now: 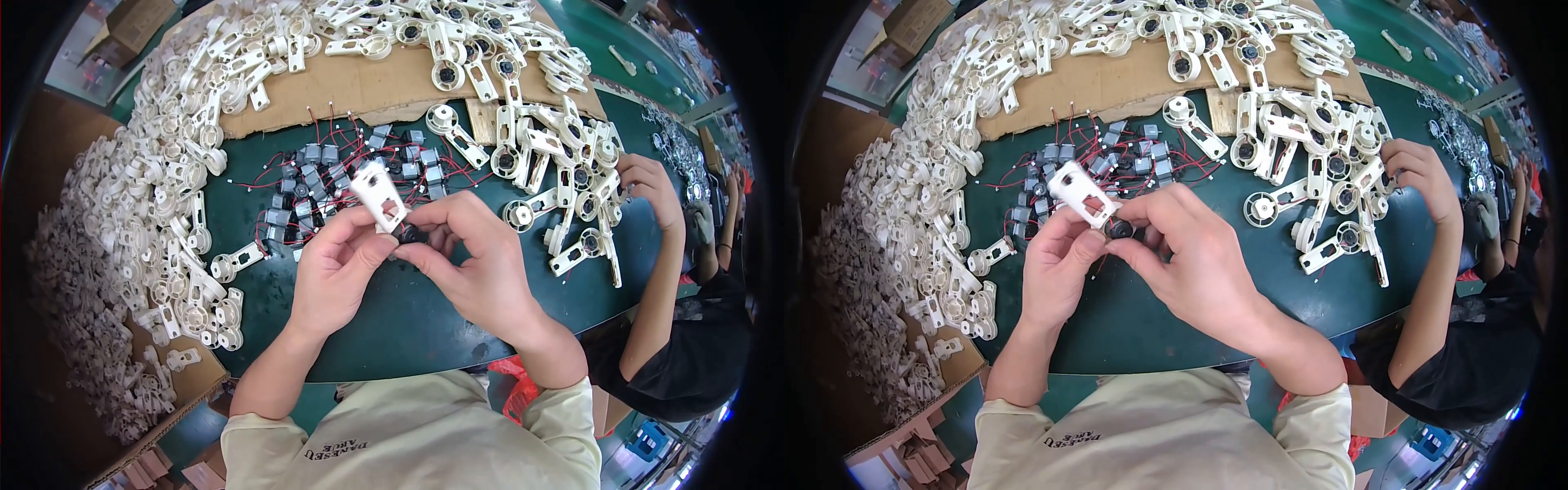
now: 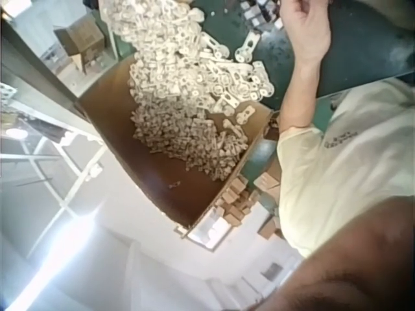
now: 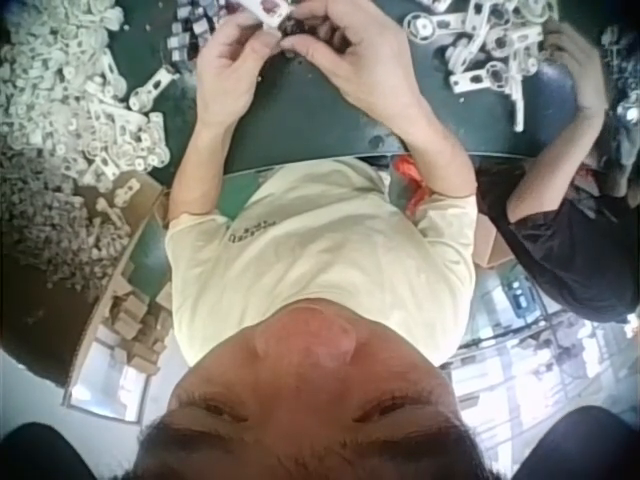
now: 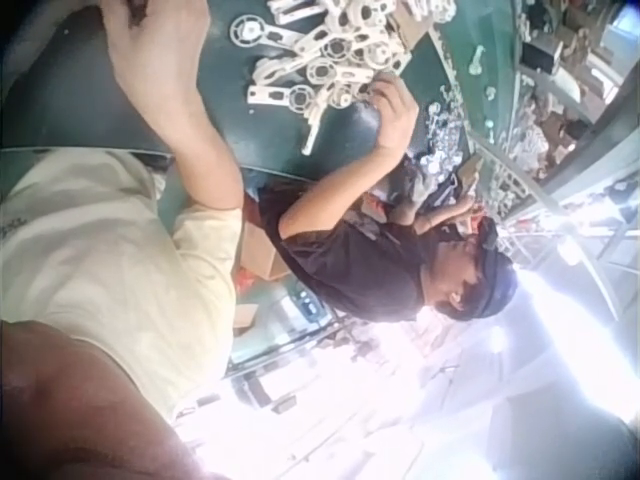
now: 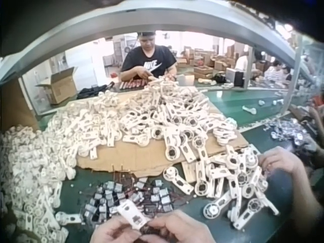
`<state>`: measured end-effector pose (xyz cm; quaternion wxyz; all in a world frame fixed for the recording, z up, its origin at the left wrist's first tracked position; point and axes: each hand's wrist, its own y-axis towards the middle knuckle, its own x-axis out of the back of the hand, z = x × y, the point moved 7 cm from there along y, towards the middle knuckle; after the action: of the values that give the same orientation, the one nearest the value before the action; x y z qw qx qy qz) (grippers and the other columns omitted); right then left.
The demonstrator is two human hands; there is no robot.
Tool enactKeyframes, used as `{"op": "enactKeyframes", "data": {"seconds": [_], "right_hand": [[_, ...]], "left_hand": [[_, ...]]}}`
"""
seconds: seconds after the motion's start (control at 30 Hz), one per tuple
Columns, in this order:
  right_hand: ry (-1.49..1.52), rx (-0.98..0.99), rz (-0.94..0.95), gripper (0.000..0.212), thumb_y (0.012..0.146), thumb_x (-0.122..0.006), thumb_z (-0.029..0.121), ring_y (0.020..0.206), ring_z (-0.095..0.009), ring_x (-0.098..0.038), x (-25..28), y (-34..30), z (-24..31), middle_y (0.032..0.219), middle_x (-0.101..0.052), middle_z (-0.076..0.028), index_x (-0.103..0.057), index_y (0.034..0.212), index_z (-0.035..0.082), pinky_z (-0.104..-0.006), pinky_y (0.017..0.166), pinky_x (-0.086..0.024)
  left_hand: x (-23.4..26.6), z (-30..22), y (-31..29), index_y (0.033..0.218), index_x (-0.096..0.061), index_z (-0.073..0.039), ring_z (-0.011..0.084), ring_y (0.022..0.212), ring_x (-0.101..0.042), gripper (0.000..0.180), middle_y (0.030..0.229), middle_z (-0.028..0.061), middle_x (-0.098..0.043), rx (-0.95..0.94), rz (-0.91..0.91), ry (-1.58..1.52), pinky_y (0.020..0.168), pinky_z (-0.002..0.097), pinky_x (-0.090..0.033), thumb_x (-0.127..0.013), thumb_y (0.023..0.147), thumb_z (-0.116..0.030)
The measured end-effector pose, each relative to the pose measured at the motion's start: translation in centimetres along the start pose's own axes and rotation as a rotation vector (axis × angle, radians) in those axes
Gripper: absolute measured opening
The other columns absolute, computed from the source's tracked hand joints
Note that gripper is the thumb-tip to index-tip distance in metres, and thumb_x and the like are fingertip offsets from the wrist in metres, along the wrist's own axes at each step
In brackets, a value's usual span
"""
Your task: The person assembles small DC motors into white plastic housings by hand at a factory workbench.
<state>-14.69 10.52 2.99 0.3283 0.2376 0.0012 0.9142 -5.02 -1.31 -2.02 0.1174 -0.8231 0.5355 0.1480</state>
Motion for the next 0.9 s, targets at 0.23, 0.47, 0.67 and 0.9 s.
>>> {"op": "enactKeyframes", "data": {"seconds": [0.23, 0.47, 0.67, 0.9], "right_hand": [[-0.007, 0.073, -0.031, 0.027, 0.082, -0.073, 0.001, 0.071, -0.022, -0.066, -0.4, -0.1, 0.1, 0.091, -0.061, -0.009, -0.063, 0.107, 0.002, -0.033, 0.06, -0.053], [0.014, 0.093, -0.074, 0.025, 0.085, -0.068, 0.0, 0.07, -0.023, -0.065, 0.2, 0.4, 0.3, 0.098, -0.061, -0.011, -0.062, 0.11, 0.002, -0.0328, 0.061, -0.053], [0.07, 0.036, 0.0, 0.024, 0.087, -0.068, 0.001, 0.067, -0.019, -0.062, -0.5, 0.3, -0.5, 0.092, -0.06, -0.01, -0.062, 0.11, 0.002, -0.0308, 0.061, -0.051], [0.14, 0.025, 0.024, 0.024, 0.087, -0.067, 0.001, 0.066, -0.017, -0.06, -0.9, 0.3, -0.7, 0.088, -0.06, -0.008, -0.062, 0.111, 0.002, -0.0298, 0.058, -0.048]], "left_hand": [[-0.3, 0.1, 0.0, 0.133, -0.049, 0.002, 0.0154, 0.109, -0.06, 0.041, 0.121, 0.0095, -0.06, 0.119, -0.05, -0.044, 0.099, 0.0305, -0.049, -0.062, 0.094, -0.001], [-1.0, -0.7, 0.2, 0.131, -0.043, 0.001, 0.0171, 0.114, -0.058, 0.042, 0.126, 0.011, -0.056, 0.05, 0.021, -0.035, 0.101, 0.0329, -0.047, -0.059, 0.092, 0.006], [-0.8, -0.6, 0.0, 0.133, -0.041, -0.001, 0.0175, 0.116, -0.057, 0.044, 0.128, 0.0106, -0.054, 0.038, 0.089, -0.001, 0.101, 0.0331, -0.046, -0.057, 0.092, 0.008], [-0.1, -0.1, 0.0, 0.129, -0.045, 0.0, 0.0168, 0.115, -0.057, 0.038, 0.124, 0.01, -0.057, 0.09, 0.068, -0.039, 0.1, 0.0328, -0.046, -0.057, 0.094, 0.004]]}}
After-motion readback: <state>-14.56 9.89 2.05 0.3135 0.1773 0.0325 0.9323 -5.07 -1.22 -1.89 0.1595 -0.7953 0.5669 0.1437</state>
